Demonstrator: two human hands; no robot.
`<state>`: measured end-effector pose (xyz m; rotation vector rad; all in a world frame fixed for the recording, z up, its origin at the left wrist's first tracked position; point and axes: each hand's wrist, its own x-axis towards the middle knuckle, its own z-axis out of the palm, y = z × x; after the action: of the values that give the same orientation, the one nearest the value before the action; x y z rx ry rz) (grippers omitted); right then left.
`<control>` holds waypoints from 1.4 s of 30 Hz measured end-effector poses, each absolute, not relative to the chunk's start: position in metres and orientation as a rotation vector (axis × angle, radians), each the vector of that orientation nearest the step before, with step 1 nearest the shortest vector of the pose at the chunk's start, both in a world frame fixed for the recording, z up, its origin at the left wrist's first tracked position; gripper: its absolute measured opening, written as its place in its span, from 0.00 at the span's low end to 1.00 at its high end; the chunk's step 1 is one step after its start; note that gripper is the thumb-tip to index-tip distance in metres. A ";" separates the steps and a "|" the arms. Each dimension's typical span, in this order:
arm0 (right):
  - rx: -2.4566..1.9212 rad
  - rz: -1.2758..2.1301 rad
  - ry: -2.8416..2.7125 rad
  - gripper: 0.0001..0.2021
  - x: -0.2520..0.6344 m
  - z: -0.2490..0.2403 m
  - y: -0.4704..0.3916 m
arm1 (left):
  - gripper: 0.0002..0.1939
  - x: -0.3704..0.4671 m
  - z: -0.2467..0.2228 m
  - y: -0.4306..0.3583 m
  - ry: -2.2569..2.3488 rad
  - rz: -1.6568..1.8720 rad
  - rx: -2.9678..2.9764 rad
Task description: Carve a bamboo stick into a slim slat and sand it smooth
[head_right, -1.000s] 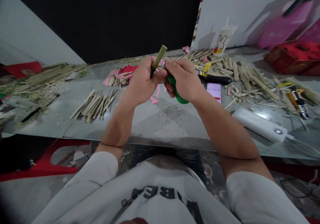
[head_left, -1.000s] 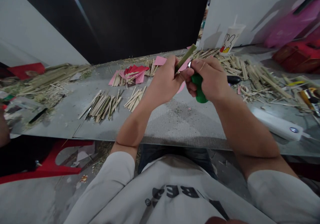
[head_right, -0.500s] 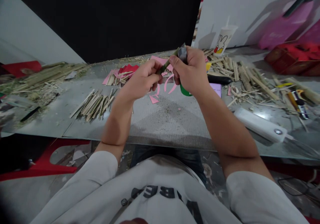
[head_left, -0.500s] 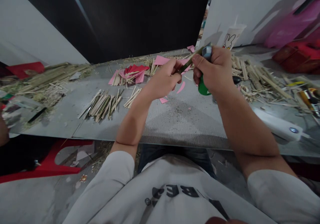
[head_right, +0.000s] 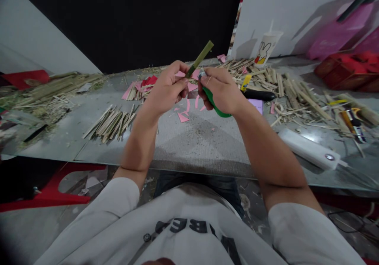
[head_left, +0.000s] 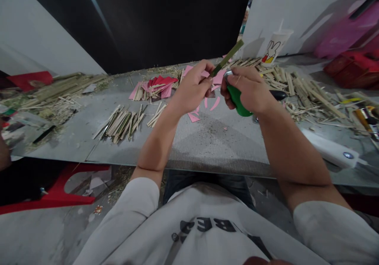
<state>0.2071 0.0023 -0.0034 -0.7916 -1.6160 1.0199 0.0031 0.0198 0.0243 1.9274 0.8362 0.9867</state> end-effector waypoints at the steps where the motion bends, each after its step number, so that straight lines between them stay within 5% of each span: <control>1: -0.769 1.043 -1.660 0.26 0.208 -0.002 0.000 | 0.05 0.003 0.023 0.021 0.837 0.994 1.933; 14: -0.685 1.075 -1.910 0.30 0.206 0.009 -0.017 | 0.21 -0.003 0.014 0.019 0.691 0.909 2.137; 42: -0.728 0.731 -2.038 0.29 0.208 0.019 -0.029 | 0.23 -0.003 0.016 0.023 0.581 0.832 2.181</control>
<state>0.2075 -0.0291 0.0185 -0.7282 -2.0377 0.7312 -0.0026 0.0230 0.0160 2.1814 0.5814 0.8317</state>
